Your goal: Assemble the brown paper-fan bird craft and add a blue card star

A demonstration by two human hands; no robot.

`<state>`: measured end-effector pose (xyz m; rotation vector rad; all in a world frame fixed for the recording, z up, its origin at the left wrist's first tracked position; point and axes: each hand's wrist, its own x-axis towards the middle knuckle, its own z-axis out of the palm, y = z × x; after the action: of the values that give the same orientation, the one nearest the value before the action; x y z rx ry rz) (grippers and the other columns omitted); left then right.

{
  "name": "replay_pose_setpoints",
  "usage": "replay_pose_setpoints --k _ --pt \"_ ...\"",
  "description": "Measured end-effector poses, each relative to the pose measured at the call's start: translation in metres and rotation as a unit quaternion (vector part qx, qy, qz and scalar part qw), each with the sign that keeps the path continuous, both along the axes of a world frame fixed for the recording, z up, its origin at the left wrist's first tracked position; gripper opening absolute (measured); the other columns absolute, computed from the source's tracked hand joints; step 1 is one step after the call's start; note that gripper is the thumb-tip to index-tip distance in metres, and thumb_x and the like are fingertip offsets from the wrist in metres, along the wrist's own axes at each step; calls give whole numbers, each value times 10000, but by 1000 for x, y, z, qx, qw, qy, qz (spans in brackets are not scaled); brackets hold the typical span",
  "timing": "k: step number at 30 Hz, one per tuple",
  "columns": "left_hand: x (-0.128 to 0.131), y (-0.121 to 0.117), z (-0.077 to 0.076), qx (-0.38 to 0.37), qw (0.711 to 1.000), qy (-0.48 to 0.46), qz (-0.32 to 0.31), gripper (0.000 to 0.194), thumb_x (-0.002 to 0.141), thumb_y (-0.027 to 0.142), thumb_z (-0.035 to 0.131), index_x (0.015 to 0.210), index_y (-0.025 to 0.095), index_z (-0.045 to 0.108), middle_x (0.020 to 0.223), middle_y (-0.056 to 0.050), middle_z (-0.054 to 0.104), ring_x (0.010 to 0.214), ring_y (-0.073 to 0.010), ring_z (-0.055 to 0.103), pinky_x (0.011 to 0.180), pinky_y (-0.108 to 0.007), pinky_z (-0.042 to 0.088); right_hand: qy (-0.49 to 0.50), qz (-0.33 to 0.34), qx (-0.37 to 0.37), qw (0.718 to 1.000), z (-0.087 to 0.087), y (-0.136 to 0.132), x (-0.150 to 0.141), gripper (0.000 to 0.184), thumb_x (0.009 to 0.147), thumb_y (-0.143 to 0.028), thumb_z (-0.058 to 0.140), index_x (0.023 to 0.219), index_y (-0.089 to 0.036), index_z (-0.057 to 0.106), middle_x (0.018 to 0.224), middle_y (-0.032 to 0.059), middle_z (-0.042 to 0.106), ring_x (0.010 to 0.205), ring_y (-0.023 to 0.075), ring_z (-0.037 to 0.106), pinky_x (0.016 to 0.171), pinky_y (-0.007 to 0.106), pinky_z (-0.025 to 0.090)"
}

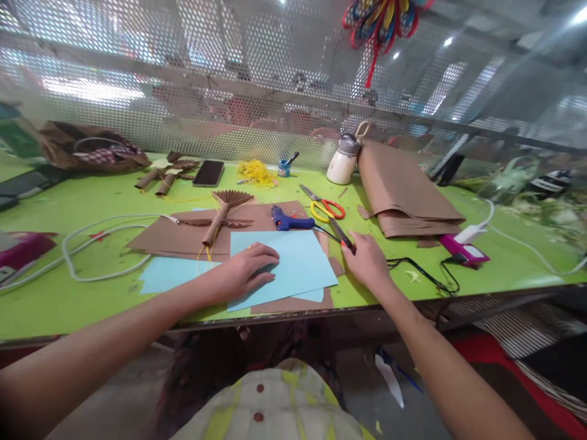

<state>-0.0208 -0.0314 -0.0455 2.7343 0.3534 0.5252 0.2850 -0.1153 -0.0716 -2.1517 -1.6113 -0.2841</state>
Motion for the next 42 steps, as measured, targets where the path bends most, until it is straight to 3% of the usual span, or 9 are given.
replay_pose_setpoints --k 5,8,11,16,22,30,37,39,42 --pt "0 0 2 -29 999 -3 15 294 903 330 439 1069 132 581 1094 -126 568 1029 -224 509 922 -377 419 -37 79 71 994 21 -8 -27 367 834 -360 508 1093 -121 612 968 150 588 974 285 495 834 433 417" --pt "0 1 3 -45 999 1 18 293 901 331 440 1076 136 571 1086 -124 573 1037 -226 506 933 -380 415 52 183 -16 982 30 -8 -49 428 810 -373 556 1179 -158 566 837 77 614 797 218 534 745 361 446" --pt "-1 1 3 -63 998 0 24 284 892 313 455 1083 136 568 1094 -126 571 1051 -229 502 936 -375 412 156 160 -82 971 31 -5 -61 457 757 -325 592 1186 -169 572 705 7 568 619 158 492 627 298 430" --pt "-3 7 7 -149 987 -16 55 320 891 364 444 1085 150 584 1094 -115 597 1006 -214 548 906 -342 427 310 136 -17 941 33 -4 -56 368 778 -306 551 1107 -158 626 583 -48 393 514 106 349 497 238 311" --pt "-7 21 11 -308 943 -45 114 427 807 442 558 1129 164 588 1031 -76 632 963 -221 571 843 -337 445 478 141 40 866 41 -7 -58 291 789 -338 567 985 -142 657 759 28 615 557 110 438 494 233 321" --pt "-8 27 9 -462 872 -112 122 511 639 277 727 1117 154 593 672 30 525 931 -214 588 860 -349 425 466 203 -26 861 54 -9 -59 264 797 -366 587 938 -156 664 725 36 636 556 127 510 496 241 389" --pt "-12 29 12 -493 859 -98 97 490 644 243 700 1118 168 604 797 2 525 701 -112 501 590 -213 378 538 422 -306 663 74 0 -56 389 735 -350 656 1063 -146 606 882 86 689 768 212 660 697 335 508" --pt "-13 29 12 -491 860 -105 89 473 648 225 692 1111 176 612 815 1 519 701 -104 483 581 -202 367 532 412 -309 672 72 8 -65 343 751 -334 642 1034 -144 605 873 93 697 755 195 656 700 332 506" --pt "-13 28 13 -500 855 -115 79 467 641 207 698 1099 170 620 797 8 510 683 -92 469 573 -196 354 476 366 -264 755 65 22 -85 226 773 -317 614 922 -148 629 669 36 662 590 146 599 587 277 471"
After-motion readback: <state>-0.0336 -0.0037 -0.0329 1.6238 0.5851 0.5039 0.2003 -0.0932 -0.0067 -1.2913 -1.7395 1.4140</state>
